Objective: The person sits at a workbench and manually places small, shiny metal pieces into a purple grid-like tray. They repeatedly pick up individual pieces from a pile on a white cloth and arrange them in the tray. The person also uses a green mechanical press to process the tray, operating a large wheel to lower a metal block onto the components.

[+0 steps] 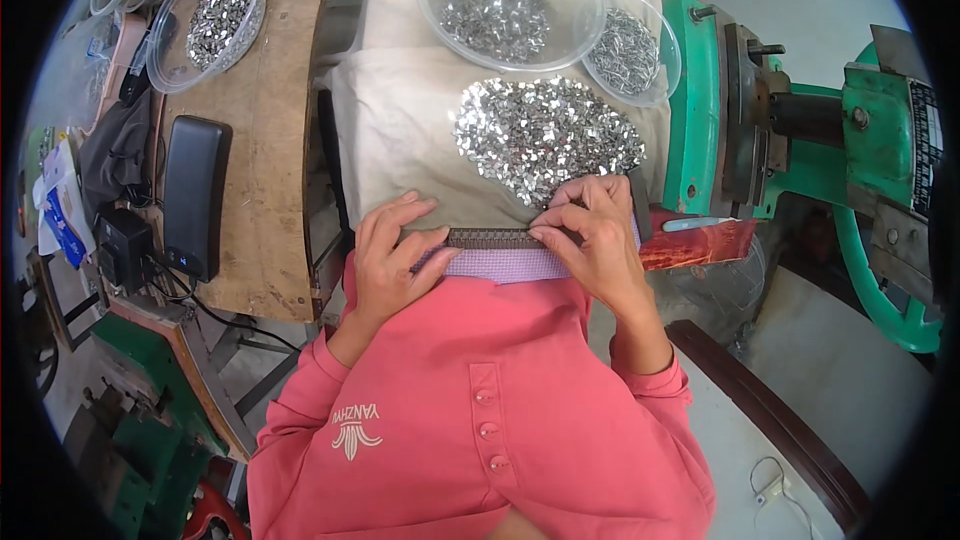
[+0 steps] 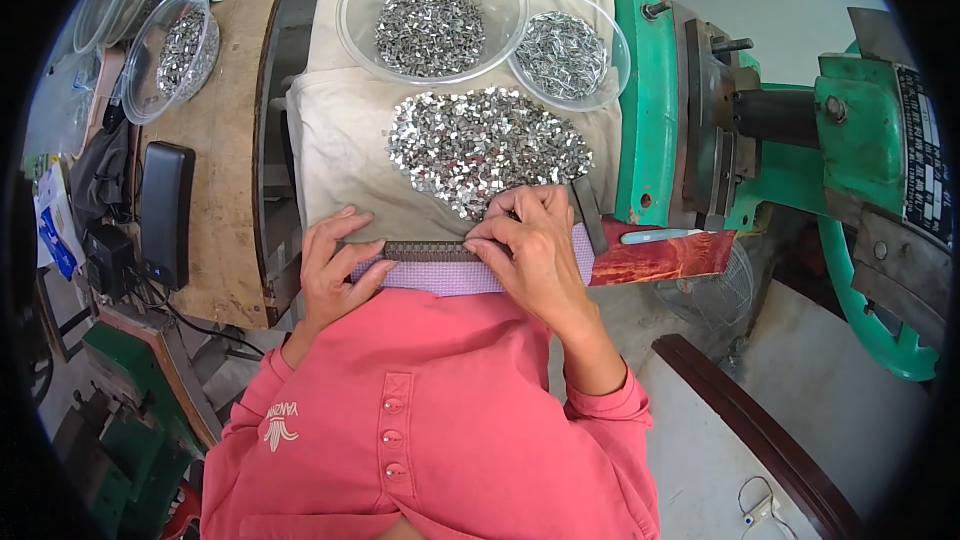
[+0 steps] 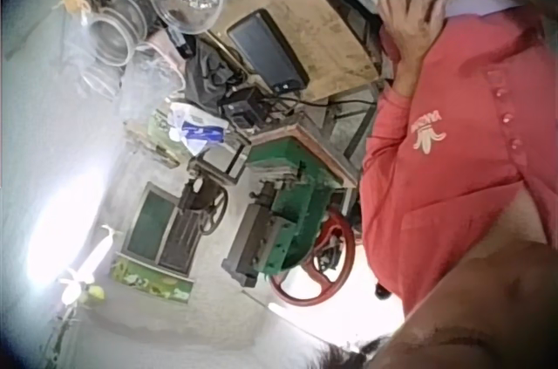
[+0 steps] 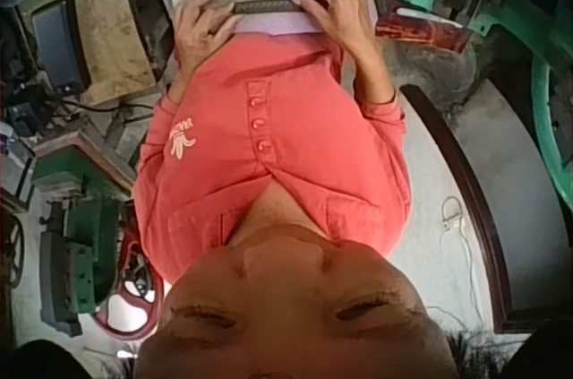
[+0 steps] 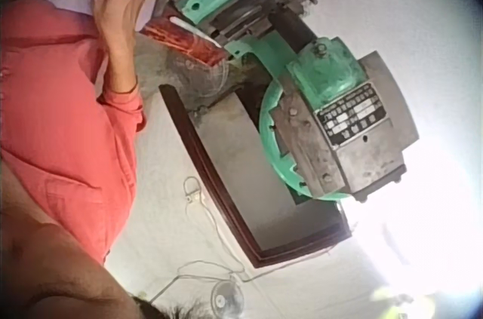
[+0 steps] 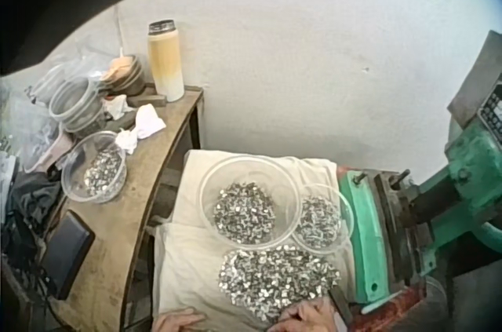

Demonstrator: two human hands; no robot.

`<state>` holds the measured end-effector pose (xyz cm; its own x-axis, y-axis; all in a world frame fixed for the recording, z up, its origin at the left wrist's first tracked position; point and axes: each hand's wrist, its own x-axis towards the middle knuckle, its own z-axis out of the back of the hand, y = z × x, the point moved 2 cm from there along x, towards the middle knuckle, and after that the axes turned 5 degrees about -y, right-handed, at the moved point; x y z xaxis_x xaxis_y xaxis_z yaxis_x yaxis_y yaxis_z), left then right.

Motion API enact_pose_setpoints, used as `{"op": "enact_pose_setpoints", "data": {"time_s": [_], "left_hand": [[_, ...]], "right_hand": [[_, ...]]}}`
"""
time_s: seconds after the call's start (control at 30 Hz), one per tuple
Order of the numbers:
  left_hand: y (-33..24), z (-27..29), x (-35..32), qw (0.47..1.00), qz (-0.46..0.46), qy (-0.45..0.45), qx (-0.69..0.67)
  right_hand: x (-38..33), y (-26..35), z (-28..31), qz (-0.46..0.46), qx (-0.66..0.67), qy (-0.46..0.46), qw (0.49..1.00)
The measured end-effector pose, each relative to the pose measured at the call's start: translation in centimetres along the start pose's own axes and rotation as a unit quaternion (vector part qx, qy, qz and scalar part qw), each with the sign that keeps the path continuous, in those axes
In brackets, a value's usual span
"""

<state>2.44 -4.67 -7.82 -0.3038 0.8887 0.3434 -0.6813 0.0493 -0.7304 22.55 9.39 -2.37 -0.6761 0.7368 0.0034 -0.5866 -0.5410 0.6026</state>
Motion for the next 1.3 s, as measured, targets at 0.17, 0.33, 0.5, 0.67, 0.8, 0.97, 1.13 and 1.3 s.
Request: {"op": "enact_pose_setpoints", "data": {"time_s": [0.17, 0.33, 0.5, 0.67, 0.8, 0.97, 1.13, 1.3], "left_hand": [[0.0, -0.1, 0.0, 1.000, -0.004, 0.002, 0.004], [-0.1, -0.2, 0.0, 1.000, -0.012, 0.003, 0.019], [-0.3, -0.4, 0.0, 0.999, -0.022, 0.008, 0.042], [-0.3, -0.3, -0.2, 0.998, -0.031, 0.019, 0.045], [-0.2, -0.3, -0.3, 0.998, -0.036, 0.020, 0.044], [-0.3, -0.3, -0.2, 0.998, -0.044, 0.020, 0.051], [-0.2, -0.3, -0.2, 0.997, -0.058, 0.023, 0.054], [-0.7, -0.2, 0.1, 0.998, -0.026, 0.029, 0.047]], "right_hand": [[-1.3, -0.7, 1.2, 0.008, 0.007, -0.119, 0.993], [-6.3, -4.3, 1.5, -0.211, 0.082, -0.305, 0.925], [-7.9, -5.5, 1.6, -0.182, -0.112, -0.277, 0.937], [-8.1, -6.2, 1.7, -0.227, -0.059, -0.282, 0.931], [-7.9, -6.4, 1.8, -0.233, -0.043, -0.283, 0.929], [-7.7, -6.3, 1.8, -0.239, -0.045, -0.280, 0.929], [-7.3, -6.2, 2.1, -0.221, -0.047, -0.272, 0.935], [-7.4, -6.5, 2.0, -0.228, -0.033, -0.281, 0.932]]}}
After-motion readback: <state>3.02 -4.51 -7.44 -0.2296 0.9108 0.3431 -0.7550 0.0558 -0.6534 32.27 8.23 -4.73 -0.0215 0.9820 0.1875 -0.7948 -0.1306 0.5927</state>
